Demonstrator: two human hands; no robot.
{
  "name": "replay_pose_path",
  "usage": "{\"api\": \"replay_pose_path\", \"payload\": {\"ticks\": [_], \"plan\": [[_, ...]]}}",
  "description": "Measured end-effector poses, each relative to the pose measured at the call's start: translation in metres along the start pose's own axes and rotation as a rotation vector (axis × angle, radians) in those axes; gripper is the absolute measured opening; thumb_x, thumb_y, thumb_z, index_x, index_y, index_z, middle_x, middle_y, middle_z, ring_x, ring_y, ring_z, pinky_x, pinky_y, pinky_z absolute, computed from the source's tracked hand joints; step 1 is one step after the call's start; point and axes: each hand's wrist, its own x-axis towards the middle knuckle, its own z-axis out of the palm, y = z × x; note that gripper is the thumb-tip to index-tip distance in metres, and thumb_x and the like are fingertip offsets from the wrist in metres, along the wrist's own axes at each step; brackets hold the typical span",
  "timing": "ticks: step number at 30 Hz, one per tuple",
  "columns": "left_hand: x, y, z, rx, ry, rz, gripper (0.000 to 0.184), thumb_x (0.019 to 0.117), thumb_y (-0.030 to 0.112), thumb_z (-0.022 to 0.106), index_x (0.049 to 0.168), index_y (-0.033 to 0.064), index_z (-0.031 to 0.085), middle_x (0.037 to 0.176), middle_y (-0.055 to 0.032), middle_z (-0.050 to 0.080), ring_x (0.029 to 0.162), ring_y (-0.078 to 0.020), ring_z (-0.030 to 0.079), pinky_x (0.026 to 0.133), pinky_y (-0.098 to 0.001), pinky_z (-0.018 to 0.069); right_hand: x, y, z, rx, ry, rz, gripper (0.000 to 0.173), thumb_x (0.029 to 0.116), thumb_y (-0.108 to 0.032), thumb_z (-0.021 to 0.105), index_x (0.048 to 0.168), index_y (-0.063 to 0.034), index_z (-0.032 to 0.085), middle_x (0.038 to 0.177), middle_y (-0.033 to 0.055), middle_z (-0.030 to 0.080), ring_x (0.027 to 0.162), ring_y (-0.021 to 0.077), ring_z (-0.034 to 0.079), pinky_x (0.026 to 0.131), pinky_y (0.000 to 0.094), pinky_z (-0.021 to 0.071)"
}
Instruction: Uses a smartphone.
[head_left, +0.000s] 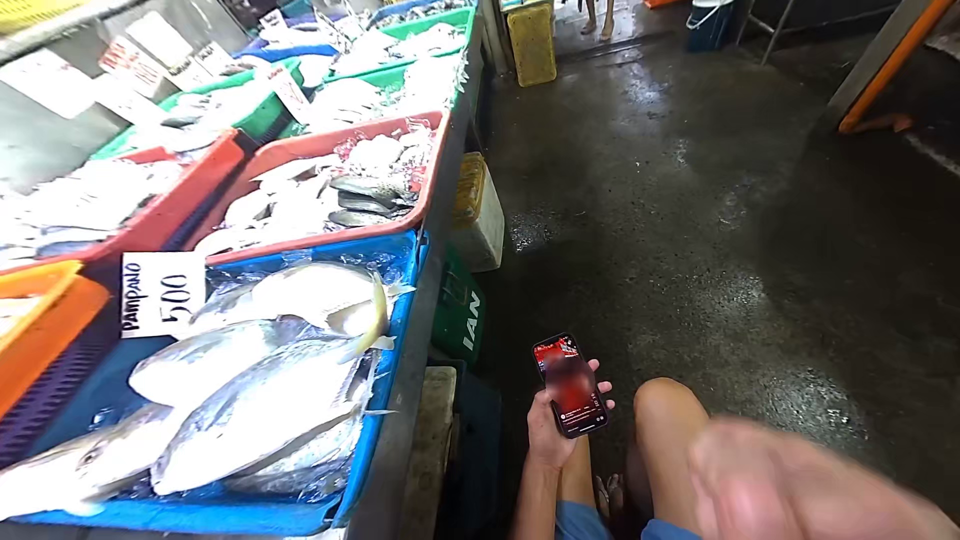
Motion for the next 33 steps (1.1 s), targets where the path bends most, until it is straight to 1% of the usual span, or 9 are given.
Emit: {"api": "replay_pose_path", "payload": {"ticks": [2,5,7,9,12,18,24,28,33], "plan": [[-0.002,0.0,0.008,0.027,0.016,0.022,0.052,0.0889,0.035,0.071,0.133,0.0084,0.064,0.139,-0.0238,0.06,0.114,-0.0373,0.068,0.093,-0.0495,0.0578,0.005,0.079,0.005,-0.103,0.086,0.069,0.032,0.1034,-0.021,0.057,0.072,-0.0163,0.049,0.06,-0.0078,0.047,0.051,0.0007,0.048,0.047,0.0183,0.0439],[-0.002,-0.002,0.0,0.046,-0.003,0.011,0.058,0.0873,0.037,0.071,0.138,0.0098,0.06,0.145,-0.026,0.055,0.116,-0.0405,0.066,0.093,-0.0527,0.056,-0.034,0.196,-0.009,-0.095,0.119,0.533,0.035,0.1062,-0.017,0.049,0.073,-0.0101,0.052,0.058,-0.0049,0.051,0.049,0.0064,0.053,0.05,0.0245,0.0511],[-0.001,-0.002,-0.002,0.044,-0.008,-0.004,0.059,0.0877,0.037,0.071,0.139,0.0108,0.059,0.147,-0.0252,0.053,0.118,-0.04,0.065,0.095,-0.0526,0.055,-0.069,0.245,-0.027,-0.086,0.034,0.902,0.029,0.1089,-0.016,0.042,0.094,0.0013,0.059,0.072,0.0036,0.058,0.06,0.0126,0.06,0.061,0.0302,0.0575],[-0.001,-0.001,-0.005,0.038,-0.008,-0.01,0.057,0.0881,0.035,0.071,0.138,0.0104,0.06,0.146,-0.0252,0.053,0.119,-0.0397,0.065,0.095,-0.0521,0.0547,-0.075,0.257,-0.036,-0.066,-0.047,1.078,0.021,0.1078,-0.008,0.042,0.114,0.0043,0.058,0.085,0.0068,0.061,0.07,0.0137,0.064,0.069,0.0315,0.0596],[0.002,-0.001,-0.006,0.045,-0.006,-0.01,0.057,0.0879,0.035,0.07,0.138,0.0103,0.06,0.145,-0.0255,0.054,0.117,-0.0392,0.065,0.095,-0.0514,0.0547,-0.071,0.26,-0.034,-0.149,-0.066,0.938,0.021,0.1063,-0.006,0.041,0.111,0.0032,0.059,0.068,0.0002,0.057,0.056,0.0075,0.06,0.059,0.0259,0.058],[0.003,-0.005,-0.009,0.046,-0.007,-0.023,0.061,0.0868,0.037,0.071,0.139,0.0089,0.058,0.145,-0.0265,0.054,0.118,-0.0397,0.065,0.096,-0.052,0.0539,-0.074,0.255,-0.03,-0.428,-0.242,0.828,0.033,0.1098,-0.016,0.038,0.102,0.0016,0.064,0.063,0.0013,0.054,0.051,0.0089,0.056,0.053,0.0271,0.0526],[0.003,-0.008,-0.009,0.059,0.026,-0.031,0.061,0.0876,0.038,0.071,0.138,0.0068,0.057,0.143,-0.0273,0.055,0.118,-0.04,0.065,0.096,-0.0528,0.0537,-0.075,0.253,-0.026,-0.593,-0.33,0.777,0.05,0.1113,-0.03,0.036,0.075,-0.0047,0.058,0.058,0.0021,0.051,0.049,0.0125,0.054,0.051,0.0325,0.0491],[0.004,-0.009,-0.007,0.056,0.003,-0.025,0.06,0.0888,0.037,0.07,0.14,0.0083,0.056,0.143,-0.0268,0.056,0.118,-0.0399,0.065,0.097,-0.0526,0.0537,-0.072,0.252,-0.027,-0.525,-0.291,0.857,0.069,0.1101,-0.043,0.033,0.051,-0.011,0.048,0.046,0.0003,0.052,0.042,0.0118,0.054,0.047,0.0349,0.0449],[0.004,-0.009,-0.01,0.066,0.024,-0.025,0.056,0.0884,0.037,0.069,0.134,0.006,0.06,0.138,-0.0266,0.059,0.116,-0.0397,0.066,0.097,-0.0533,0.054,-0.072,0.252,-0.025,-0.193,-0.167,0.968,0.069,0.1106,-0.043,0.015,0.053,-0.0151,0.041,0.047,-0.0009,0.052,0.047,0.013,0.06,0.055,0.0348,0.0565]]}}
